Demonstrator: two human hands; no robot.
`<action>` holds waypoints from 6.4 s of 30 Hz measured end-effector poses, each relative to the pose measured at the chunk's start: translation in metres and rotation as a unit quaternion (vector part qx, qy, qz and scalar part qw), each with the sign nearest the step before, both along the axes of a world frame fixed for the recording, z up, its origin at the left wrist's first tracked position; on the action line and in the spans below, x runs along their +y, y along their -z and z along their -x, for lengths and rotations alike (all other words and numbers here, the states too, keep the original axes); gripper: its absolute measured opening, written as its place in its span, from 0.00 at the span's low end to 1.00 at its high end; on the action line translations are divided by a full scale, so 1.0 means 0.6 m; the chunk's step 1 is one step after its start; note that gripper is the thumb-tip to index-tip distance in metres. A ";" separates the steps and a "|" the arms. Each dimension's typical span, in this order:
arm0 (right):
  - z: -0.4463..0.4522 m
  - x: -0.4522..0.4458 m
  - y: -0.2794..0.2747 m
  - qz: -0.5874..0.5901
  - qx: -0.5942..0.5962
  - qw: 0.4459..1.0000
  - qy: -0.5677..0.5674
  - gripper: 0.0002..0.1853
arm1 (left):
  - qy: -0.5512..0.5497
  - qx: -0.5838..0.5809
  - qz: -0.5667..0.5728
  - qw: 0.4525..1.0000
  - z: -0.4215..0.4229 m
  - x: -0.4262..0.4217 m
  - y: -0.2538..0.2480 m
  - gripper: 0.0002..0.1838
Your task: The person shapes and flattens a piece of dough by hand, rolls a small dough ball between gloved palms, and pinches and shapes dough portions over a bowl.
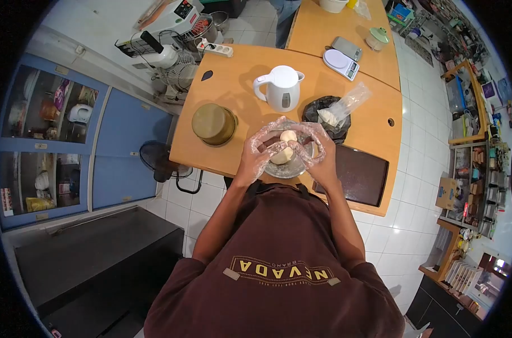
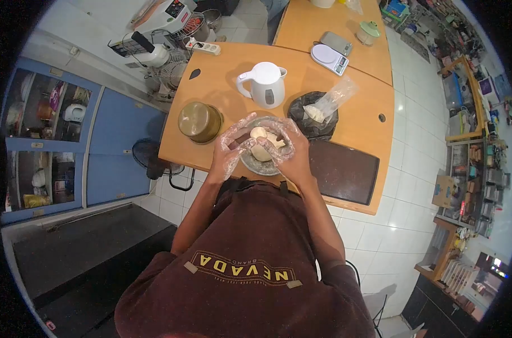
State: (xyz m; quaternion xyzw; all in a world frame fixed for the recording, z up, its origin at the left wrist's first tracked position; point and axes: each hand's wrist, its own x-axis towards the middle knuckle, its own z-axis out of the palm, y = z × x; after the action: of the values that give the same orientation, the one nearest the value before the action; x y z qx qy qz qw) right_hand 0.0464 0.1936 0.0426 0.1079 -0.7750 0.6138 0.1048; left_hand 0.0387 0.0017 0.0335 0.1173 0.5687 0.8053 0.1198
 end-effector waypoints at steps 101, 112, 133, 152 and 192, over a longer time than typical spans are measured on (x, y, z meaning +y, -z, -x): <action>0.122 -0.386 -0.055 0.167 -0.002 0.979 0.114 0.52 | 0.075 0.094 -0.085 0.989 0.220 -0.171 -0.103 0.66; 0.096 -0.401 -0.087 0.202 0.017 0.969 0.143 0.56 | 0.170 0.059 -0.067 0.981 0.143 -0.191 -0.020 0.60; 0.111 -0.406 -0.078 0.211 0.015 0.965 0.152 0.57 | 0.119 0.166 -0.065 0.977 0.125 -0.214 -0.068 0.68; 0.104 -0.377 -0.063 0.063 0.016 0.994 0.083 0.48 | 0.071 0.144 -0.092 0.983 0.123 -0.224 -0.084 0.66; 0.109 -0.414 -0.052 0.191 0.049 0.978 0.067 0.53 | 0.100 0.137 -0.108 0.980 0.180 -0.196 -0.033 0.64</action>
State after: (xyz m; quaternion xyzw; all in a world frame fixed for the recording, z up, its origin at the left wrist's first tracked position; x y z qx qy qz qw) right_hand -0.0190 -0.0546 0.0737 0.0632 -0.6427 0.7361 0.2024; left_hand -0.0695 -0.1158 0.0535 0.2948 0.4743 0.8225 0.1073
